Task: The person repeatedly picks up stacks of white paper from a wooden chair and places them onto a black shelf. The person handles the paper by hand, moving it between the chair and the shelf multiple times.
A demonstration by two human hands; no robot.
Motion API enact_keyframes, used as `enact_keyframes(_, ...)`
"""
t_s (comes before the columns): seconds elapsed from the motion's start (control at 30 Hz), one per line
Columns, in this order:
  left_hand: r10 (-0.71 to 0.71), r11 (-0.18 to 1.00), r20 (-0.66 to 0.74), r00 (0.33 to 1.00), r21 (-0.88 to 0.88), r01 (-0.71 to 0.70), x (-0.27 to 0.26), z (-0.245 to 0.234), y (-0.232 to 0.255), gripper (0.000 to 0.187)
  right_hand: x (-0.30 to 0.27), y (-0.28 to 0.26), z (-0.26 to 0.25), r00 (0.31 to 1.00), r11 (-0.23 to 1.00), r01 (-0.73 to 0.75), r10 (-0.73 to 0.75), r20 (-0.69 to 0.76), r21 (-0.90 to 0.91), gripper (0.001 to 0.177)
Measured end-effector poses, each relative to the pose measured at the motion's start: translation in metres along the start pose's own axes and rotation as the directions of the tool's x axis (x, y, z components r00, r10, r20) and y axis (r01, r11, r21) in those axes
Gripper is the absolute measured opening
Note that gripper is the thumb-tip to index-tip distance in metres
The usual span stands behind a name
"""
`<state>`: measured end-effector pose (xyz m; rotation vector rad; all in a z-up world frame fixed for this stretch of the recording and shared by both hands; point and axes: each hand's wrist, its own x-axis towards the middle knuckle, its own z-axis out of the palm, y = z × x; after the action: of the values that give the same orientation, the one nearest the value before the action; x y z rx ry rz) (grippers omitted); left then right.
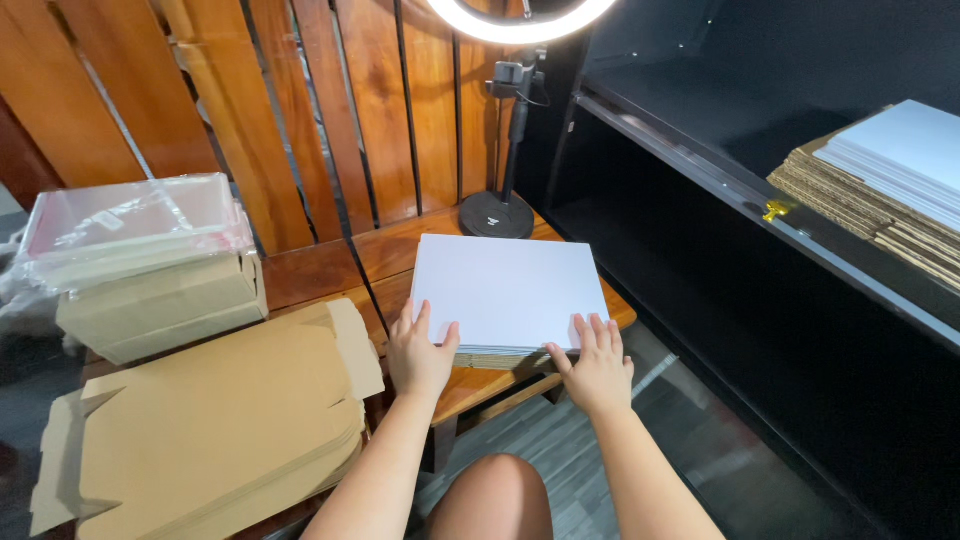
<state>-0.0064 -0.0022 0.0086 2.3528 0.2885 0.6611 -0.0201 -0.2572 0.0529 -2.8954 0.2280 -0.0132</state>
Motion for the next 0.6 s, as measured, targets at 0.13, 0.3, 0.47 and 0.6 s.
enact_keyframes(0.13, 0.039, 0.998, -0.037, 0.999, 0.045, -0.037, -0.0008, 0.011, -0.008, 0.061, -0.0026, -0.0006, -0.0004, 1.0, 1.0, -0.004, 0.004, -0.006, 0.011, 0.078)
enact_keyframes(0.3, 0.04, 0.997, -0.028, 0.999, 0.063, -0.038, -0.0016, 0.0076, -0.0066, 0.058, -0.0012, 0.0011, 0.0027, 1.0, 1.0, 0.007, -0.007, -0.024, 0.002, 0.078)
enact_keyframes(0.47, 0.045, 0.997, -0.028, 0.999, 0.066, -0.043, -0.0009, 0.0095, -0.0088, 0.057, -0.0007, 0.0014, 0.003, 1.0, 1.0, 0.005, -0.005, -0.019, 0.012, 0.078)
enact_keyframes(0.6, 0.041, 0.997, -0.018, 0.999, 0.063, -0.039, -0.0016, 0.0065, -0.0067, 0.057, -0.0001, 0.0022, 0.0045, 1.0, 1.0, 0.006, -0.006, -0.007, -0.012, 0.079)
